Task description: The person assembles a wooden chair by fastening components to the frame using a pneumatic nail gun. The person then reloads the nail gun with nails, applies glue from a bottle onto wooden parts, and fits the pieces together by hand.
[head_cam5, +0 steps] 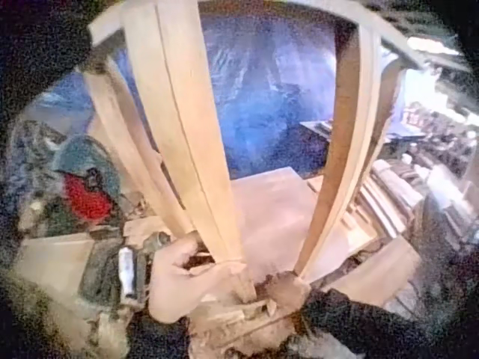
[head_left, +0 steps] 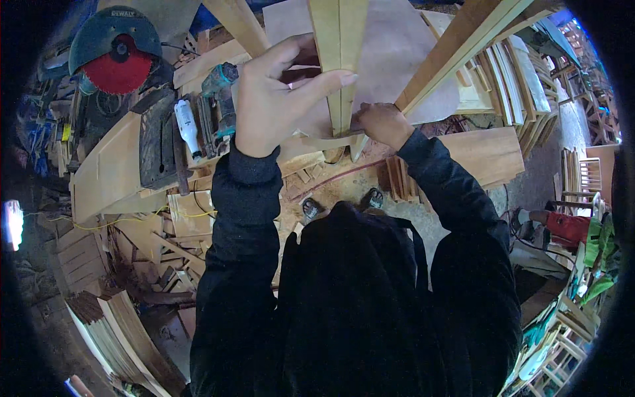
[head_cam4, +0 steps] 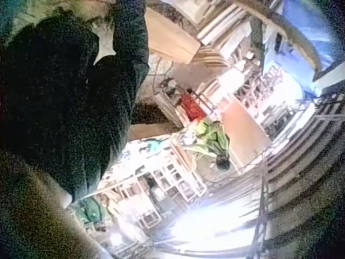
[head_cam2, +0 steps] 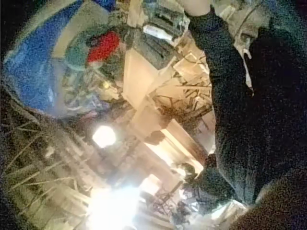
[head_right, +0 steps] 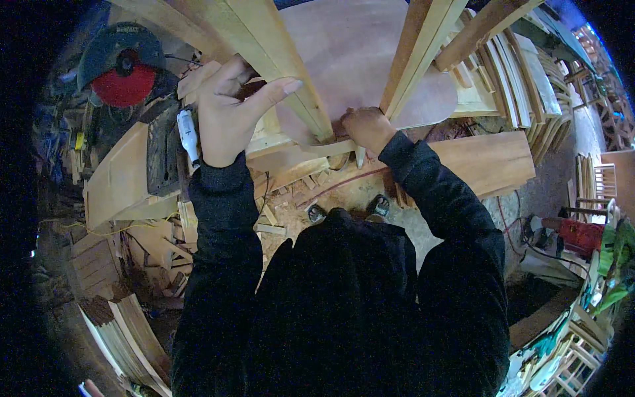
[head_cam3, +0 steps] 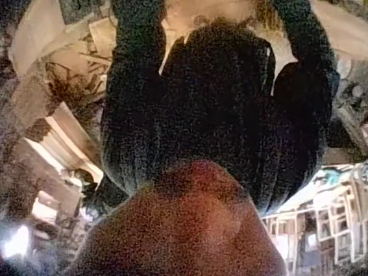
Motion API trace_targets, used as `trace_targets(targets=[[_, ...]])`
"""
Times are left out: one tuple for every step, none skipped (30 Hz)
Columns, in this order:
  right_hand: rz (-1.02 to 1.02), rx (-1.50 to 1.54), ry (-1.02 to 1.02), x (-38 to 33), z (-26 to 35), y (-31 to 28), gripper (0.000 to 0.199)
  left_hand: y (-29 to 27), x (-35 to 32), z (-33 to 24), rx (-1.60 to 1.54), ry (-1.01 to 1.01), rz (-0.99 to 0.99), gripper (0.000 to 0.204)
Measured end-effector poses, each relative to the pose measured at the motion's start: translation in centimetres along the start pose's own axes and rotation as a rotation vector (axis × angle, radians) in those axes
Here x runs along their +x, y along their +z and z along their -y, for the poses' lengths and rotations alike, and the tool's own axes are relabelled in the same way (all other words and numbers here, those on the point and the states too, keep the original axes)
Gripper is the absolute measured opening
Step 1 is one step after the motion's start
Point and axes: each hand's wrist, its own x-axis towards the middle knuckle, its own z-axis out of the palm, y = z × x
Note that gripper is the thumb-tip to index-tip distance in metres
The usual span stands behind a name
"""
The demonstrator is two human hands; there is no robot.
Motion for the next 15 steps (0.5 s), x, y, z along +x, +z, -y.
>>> trace_targets(targets=[[-0.091, 0.026, -0.029, 0.01, 0.03, 0.08, 0.013, -0.07, -0.05, -0.3, 0.016, -0.01, -0.006, 0.04], [-0.182, 0.051, -0.059, 0.01, 0.07, 0.12, 0.009, -0.15, -0.08, -0.51, 0.033, -0.02, -0.012, 0.04], [-0.183, 0.053, -0.061, 0.0, 0.12, 0.13, 0.009, -0.24, -0.09, -0.5, 0.036, -0.021, -0.012, 0.04], [-0.211, 0.054, -0.074, -0.11, 0.1, 0.13, 0.009, -0.22, -0.03, -0.17, 0.025, -0.01, -0.012, 0.04], [-0.239, 0.054, -0.089, -0.19, 0.07, 0.11, 0.009, -0.21, -0.01, 0.02, 0.015, 0.001, -0.013, 0.04], [-0.238, 0.055, -0.088, -0.16, 0.11, 0.05, 0.009, -0.21, -0.01, 0.01, 0.014, 0.001, -0.012, 0.04], [-0.147, 0.02, -0.059, -0.06, 0.21, -0.03, 0.012, -0.17, 0.02, -0.07, 0.02, 0.001, -0.009, 0.04], [-0.057, -0.015, -0.03, 0.02, 0.28, -0.09, 0.017, -0.13, 0.03, -0.13, 0.027, 0.002, -0.006, 0.039], [-0.058, -0.014, -0.031, 0.04, 0.31, -0.1, 0.017, -0.09, 0.0, -0.13, 0.029, 0.001, -0.006, 0.039], [-0.076, -0.004, -0.049, 0.09, 0.36, -0.15, 0.018, -0.11, -0.05, -0.14, 0.03, 0.004, -0.006, 0.039], [-0.095, 0.006, -0.067, 0.13, 0.39, -0.24, 0.019, -0.11, -0.07, -0.2, 0.031, 0.007, -0.006, 0.039], [-0.098, 0.008, -0.069, 0.09, 0.38, -0.37, 0.019, -0.11, -0.05, -0.51, 0.035, 0.007, -0.007, 0.039], [-0.091, 0.016, -0.065, -0.05, 0.37, -0.48, 0.019, -0.09, -0.03, -0.77, 0.083, 0.005, 0.004, 0.038], [-0.084, 0.024, -0.06, -0.17, 0.34, -0.52, 0.02, -0.03, -0.02, -0.89, 0.132, 0.002, 0.015, 0.038], [-0.083, 0.026, -0.06, -0.21, 0.34, -0.44, 0.02, 0.1, 0.01, -0.84, 0.132, 0.0, 0.016, 0.038]])
